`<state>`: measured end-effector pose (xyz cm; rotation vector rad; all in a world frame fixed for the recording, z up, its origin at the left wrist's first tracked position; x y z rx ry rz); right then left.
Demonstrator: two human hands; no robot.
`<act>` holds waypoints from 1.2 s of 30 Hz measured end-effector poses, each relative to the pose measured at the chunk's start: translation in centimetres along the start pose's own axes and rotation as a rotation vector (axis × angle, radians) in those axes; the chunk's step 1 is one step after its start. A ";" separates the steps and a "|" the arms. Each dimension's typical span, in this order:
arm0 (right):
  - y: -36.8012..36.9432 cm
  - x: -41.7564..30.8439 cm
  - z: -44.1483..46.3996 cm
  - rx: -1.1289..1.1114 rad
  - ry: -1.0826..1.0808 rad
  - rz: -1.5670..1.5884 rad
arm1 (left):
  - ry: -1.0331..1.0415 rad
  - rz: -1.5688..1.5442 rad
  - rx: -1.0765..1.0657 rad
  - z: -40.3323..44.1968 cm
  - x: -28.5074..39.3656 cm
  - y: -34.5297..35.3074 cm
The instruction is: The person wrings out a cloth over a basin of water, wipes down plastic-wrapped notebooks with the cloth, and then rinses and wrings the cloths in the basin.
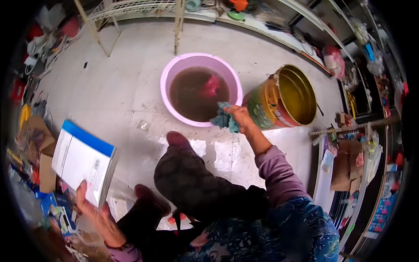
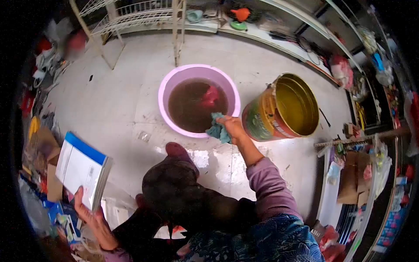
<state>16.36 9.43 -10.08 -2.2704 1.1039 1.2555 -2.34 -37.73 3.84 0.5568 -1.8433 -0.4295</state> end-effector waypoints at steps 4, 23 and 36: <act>0.8 -0.9 0.4 -0.080 0.029 0.015 | 0.043 0.006 0.029 -0.3 0.1 0.8; 10.4 -1.9 -0.5 -0.301 0.032 -0.183 | -0.021 -0.305 0.749 -7.0 -3.4 -30.3; 4.4 0.1 11.7 0.228 -0.194 -0.336 | -0.066 1.022 0.541 -11.0 -13.0 -44.2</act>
Point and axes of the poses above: each hand's wrist, its own z-axis towards the middle knuckle, its own y-axis out of the palm, x = y × z, the point moved 3 cm from there along z, towards the middle knuckle, and after that the axes turned 8 degrees about -z, right-handed, at the moved point
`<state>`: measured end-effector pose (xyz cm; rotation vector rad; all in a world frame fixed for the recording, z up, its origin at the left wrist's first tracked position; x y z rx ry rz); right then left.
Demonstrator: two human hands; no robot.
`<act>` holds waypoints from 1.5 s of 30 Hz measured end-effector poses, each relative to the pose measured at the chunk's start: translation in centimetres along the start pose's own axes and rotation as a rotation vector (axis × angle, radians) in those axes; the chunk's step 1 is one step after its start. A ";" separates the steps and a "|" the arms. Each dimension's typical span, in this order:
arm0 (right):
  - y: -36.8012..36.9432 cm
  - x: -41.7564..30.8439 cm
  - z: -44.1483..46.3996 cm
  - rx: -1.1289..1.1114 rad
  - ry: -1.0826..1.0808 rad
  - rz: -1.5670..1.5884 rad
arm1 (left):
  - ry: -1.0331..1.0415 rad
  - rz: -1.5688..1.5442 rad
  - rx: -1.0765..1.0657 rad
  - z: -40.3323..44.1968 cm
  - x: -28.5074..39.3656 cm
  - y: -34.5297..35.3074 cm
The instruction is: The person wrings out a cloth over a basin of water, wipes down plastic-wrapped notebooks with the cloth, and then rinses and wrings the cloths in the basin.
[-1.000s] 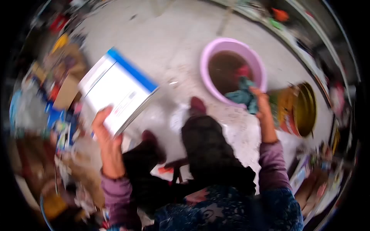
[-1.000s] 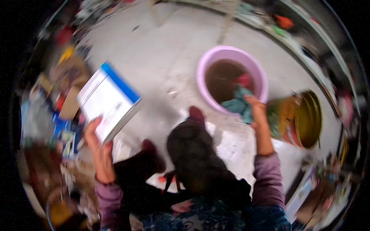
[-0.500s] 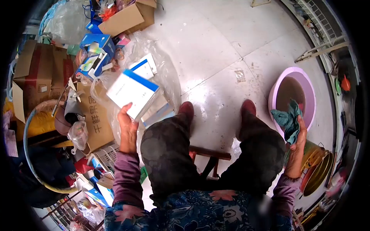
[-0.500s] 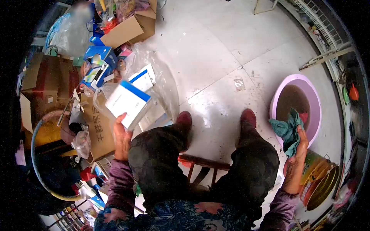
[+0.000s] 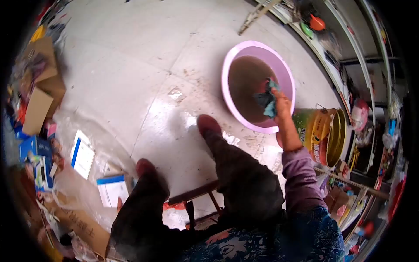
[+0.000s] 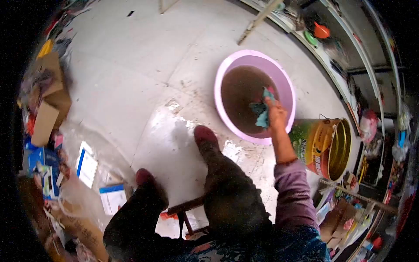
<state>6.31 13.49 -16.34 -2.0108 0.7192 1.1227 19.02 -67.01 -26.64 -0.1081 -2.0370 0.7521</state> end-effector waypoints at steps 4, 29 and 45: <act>1.5 4.1 3.1 0.065 -0.047 -0.214 | -0.174 -0.050 -0.044 0.4 1.3 -0.6; 4.0 7.6 3.9 -0.142 -0.484 -0.645 | -0.089 -0.189 -0.959 -0.8 38.1 30.0; 3.3 15.8 7.6 -0.060 -0.170 -0.303 | -0.368 -0.532 -1.246 -12.1 41.4 45.6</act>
Point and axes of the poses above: each hand's wrist, its own z-axis towards the middle knuckle, its own y-axis out of the palm, x = y × z, the point moved 3 cm from there along z, towards the middle knuckle, and after that the axes turned 8 degrees about -z, right-handed, at the moved point
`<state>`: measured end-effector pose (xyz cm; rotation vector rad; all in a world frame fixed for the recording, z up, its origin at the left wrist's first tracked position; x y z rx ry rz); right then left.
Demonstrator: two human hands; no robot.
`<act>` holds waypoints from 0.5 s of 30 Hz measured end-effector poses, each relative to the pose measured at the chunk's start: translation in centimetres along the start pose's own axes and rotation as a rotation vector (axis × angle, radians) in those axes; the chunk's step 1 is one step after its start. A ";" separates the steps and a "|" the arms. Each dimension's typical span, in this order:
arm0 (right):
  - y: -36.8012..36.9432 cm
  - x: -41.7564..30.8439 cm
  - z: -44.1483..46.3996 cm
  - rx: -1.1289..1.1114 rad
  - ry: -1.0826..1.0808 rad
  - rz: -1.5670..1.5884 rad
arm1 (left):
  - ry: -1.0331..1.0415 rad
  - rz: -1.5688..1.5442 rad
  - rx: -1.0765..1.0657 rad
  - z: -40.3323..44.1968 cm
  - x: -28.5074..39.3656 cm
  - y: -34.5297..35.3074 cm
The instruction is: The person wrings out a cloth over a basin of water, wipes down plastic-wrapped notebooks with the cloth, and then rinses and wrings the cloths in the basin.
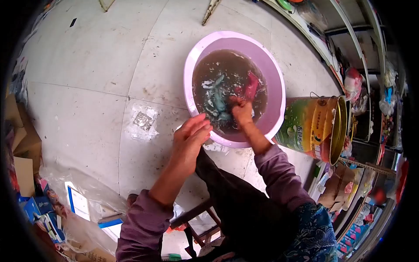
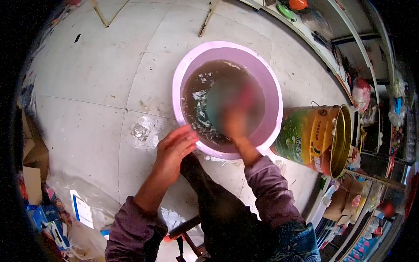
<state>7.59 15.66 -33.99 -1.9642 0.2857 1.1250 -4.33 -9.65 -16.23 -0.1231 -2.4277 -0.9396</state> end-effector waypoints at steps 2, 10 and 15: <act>-1.9 -9.3 -2.0 0.020 -0.069 0.111 | 0.009 -0.038 -0.029 1.1 -0.8 0.8; -4.1 -20.7 -6.9 -0.010 0.285 0.926 | -0.156 -0.335 0.124 5.6 -4.1 3.0; -2.9 -23.7 -10.3 -0.180 0.106 0.854 | -0.199 -0.514 0.099 7.3 -3.1 4.2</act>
Point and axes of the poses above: each hand's wrist, its own z-axis towards the middle knuckle, its own y-axis out of the palm, x = y × z, the point moved 3 cm from there along z, towards the middle knuckle, and after that the axes turned 8 degrees about -z, right-handed, at the moved point
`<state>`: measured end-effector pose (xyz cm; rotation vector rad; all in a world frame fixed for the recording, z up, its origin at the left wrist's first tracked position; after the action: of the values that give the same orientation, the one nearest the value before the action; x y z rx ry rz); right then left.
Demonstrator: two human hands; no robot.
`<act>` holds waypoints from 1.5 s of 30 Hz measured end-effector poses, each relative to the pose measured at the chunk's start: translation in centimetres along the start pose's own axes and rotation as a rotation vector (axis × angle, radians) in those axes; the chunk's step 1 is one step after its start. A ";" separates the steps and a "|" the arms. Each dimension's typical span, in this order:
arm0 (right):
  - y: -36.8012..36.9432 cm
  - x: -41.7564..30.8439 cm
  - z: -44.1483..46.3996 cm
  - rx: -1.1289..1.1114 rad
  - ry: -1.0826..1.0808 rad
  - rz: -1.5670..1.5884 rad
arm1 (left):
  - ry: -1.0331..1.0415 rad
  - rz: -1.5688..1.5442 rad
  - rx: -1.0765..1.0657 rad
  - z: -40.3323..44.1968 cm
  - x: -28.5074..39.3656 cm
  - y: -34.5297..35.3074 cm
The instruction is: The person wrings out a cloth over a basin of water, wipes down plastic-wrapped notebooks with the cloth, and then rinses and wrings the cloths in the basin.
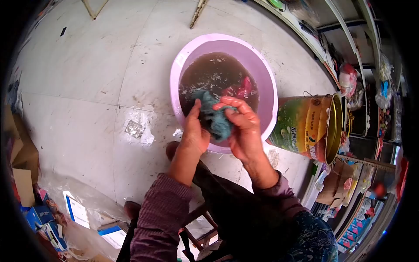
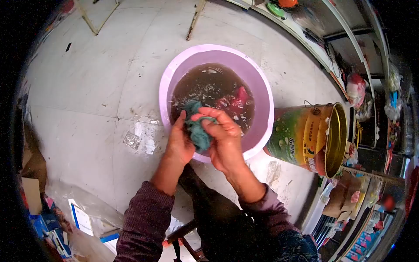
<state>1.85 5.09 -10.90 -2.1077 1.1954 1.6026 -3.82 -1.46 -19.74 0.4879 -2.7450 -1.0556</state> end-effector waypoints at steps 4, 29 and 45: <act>-3.4 3.0 3.4 0.038 -0.031 -0.375 | 0.050 -0.098 -0.051 1.0 -0.3 -0.7; -3.7 1.6 0.3 0.188 -0.017 0.028 | -0.080 -0.096 -0.102 2.7 -3.2 0.2; 0.5 2.7 4.8 0.229 -0.704 -1.141 | 0.193 -0.029 -0.180 3.8 0.3 1.7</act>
<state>-1.66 6.55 -14.93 -1.3615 -0.0996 1.2913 -5.53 1.94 -21.35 0.5707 -2.4571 -1.1816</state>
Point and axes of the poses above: each hand's wrist, its own z-axis towards the middle knuckle, its own y-axis out of the palm, x = y × z, the point moved 3 cm from there along z, towards the middle knuckle, and after that the axes turned 8 degrees about -z, right-handed, at the moved point
